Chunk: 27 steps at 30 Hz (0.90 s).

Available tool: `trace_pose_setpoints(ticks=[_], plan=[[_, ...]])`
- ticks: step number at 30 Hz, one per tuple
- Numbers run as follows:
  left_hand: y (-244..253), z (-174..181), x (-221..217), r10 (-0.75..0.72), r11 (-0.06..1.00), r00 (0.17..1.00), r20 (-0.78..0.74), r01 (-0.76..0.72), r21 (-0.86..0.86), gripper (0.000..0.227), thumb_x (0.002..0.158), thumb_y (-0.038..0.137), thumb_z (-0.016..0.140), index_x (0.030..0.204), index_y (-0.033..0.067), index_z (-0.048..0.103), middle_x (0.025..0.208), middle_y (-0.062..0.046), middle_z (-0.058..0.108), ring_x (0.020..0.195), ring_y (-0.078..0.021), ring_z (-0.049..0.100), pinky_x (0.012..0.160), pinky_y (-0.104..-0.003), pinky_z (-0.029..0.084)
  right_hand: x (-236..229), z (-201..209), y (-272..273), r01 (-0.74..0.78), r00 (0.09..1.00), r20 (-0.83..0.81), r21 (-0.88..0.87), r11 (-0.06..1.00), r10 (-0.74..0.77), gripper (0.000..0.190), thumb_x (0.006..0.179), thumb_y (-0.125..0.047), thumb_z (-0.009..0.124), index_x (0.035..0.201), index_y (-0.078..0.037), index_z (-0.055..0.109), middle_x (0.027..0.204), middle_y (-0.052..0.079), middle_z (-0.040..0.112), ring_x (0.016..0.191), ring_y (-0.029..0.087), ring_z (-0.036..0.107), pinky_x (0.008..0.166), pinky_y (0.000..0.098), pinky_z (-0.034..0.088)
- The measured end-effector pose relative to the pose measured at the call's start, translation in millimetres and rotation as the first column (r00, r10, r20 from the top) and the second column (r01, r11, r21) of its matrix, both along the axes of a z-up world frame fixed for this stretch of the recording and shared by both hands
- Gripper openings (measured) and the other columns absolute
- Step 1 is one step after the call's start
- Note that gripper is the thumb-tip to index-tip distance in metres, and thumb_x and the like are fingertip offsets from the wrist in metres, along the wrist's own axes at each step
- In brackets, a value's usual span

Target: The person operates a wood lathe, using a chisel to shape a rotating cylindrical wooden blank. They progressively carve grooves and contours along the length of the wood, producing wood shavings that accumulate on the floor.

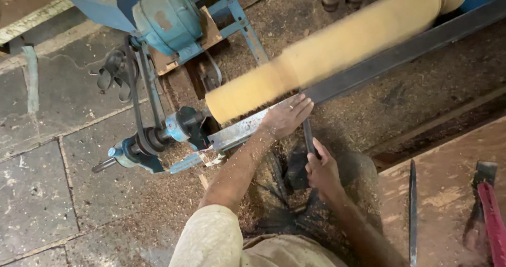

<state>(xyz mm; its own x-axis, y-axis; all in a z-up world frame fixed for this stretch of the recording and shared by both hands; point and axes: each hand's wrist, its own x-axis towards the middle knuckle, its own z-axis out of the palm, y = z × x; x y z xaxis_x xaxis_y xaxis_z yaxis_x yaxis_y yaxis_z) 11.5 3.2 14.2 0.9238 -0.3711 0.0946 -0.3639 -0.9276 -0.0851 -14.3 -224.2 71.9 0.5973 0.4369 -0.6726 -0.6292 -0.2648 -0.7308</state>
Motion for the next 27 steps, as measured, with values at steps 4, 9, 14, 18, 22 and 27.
trace_pose_setpoints(ticks=[4, 9, 14, 18, 22, 27], plan=[[-1.9, -2.8, 0.5, 0.032, 0.998, 0.999, 0.006, -0.031, -0.063, 0.056, 0.100, 0.018, 0.044, 0.153, 0.0008, 0.041, 0.157, -0.014, 0.048, 0.149, -0.0305, 0.041, 0.127, -0.042, 0.031, 4.8, 3.0, 4.1, 0.001, 1.000, -0.002, -0.124, 0.992, -0.001, 0.059, 0.099, -0.016, 0.055, 0.156, -0.025, 0.045, 0.063, 0.001, 0.050, 0.047, 0.010, 0.041, 0.042, 0.0292, 0.035], [0.3, -8.3, 2.1, 0.032, 0.998, 0.999, 0.012, -0.032, -0.051, 0.055, 0.102, 0.019, 0.046, 0.152, -0.0032, 0.042, 0.156, -0.019, 0.048, 0.148, -0.0351, 0.042, 0.124, -0.045, 0.034, 17.8, 4.4, 2.9, -0.026, 0.999, -0.039, -0.128, 0.991, 0.021, 0.060, 0.097, -0.014, 0.055, 0.155, -0.026, 0.046, 0.061, 0.002, 0.048, 0.045, 0.012, 0.038, 0.040, 0.0303, 0.032], [-3.1, -12.5, 1.4, 0.051, 0.993, 0.997, 0.053, -0.045, -0.113, 0.053, 0.101, 0.018, 0.047, 0.149, -0.0035, 0.045, 0.152, -0.021, 0.050, 0.143, -0.0364, 0.048, 0.119, -0.046, 0.039, 32.2, 8.8, -8.1, -0.111, 0.994, -0.007, -0.127, 0.986, 0.110, 0.059, 0.096, -0.016, 0.059, 0.154, -0.025, 0.050, 0.062, 0.000, 0.049, 0.047, 0.011, 0.038, 0.040, 0.0297, 0.033], [-2.6, -12.3, 0.3, 0.044, 0.999, 0.995, 0.087, -0.043, -0.012, 0.053, 0.100, 0.019, 0.047, 0.146, -0.0075, 0.046, 0.148, -0.026, 0.054, 0.138, -0.0397, 0.053, 0.114, -0.047, 0.044, 56.0, 17.8, -21.1, -0.243, 0.967, 0.045, -0.128, 0.962, 0.250, 0.058, 0.096, -0.016, 0.062, 0.153, -0.025, 0.051, 0.065, -0.001, 0.052, 0.050, 0.009, 0.041, 0.043, 0.0273, 0.034], [-3.4, -11.7, -3.0, 0.083, 0.996, 0.985, 0.150, -0.080, -0.025, 0.051, 0.100, 0.017, 0.047, 0.145, -0.0081, 0.046, 0.145, -0.025, 0.057, 0.136, -0.0412, 0.056, 0.114, -0.047, 0.049, 88.2, 22.6, -34.1, -0.364, 0.926, -0.034, -0.345, 0.865, 0.376, 0.052, 0.100, -0.022, 0.059, 0.152, -0.032, 0.057, 0.071, -0.002, 0.057, 0.053, 0.008, 0.044, 0.047, 0.0236, 0.038], [-3.0, -9.5, -5.1, 0.111, 0.993, 0.985, 0.128, -0.114, 0.010, 0.048, 0.104, 0.018, 0.047, 0.146, -0.0063, 0.046, 0.146, -0.026, 0.056, 0.134, -0.0441, 0.055, 0.104, -0.048, 0.052, 107.4, 28.2, -24.5, -0.479, 0.861, 0.044, -0.265, 0.837, 0.506, 0.057, 0.098, -0.019, 0.060, 0.152, -0.034, 0.054, 0.070, -0.001, 0.056, 0.050, 0.011, 0.040, 0.044, 0.0265, 0.032]])
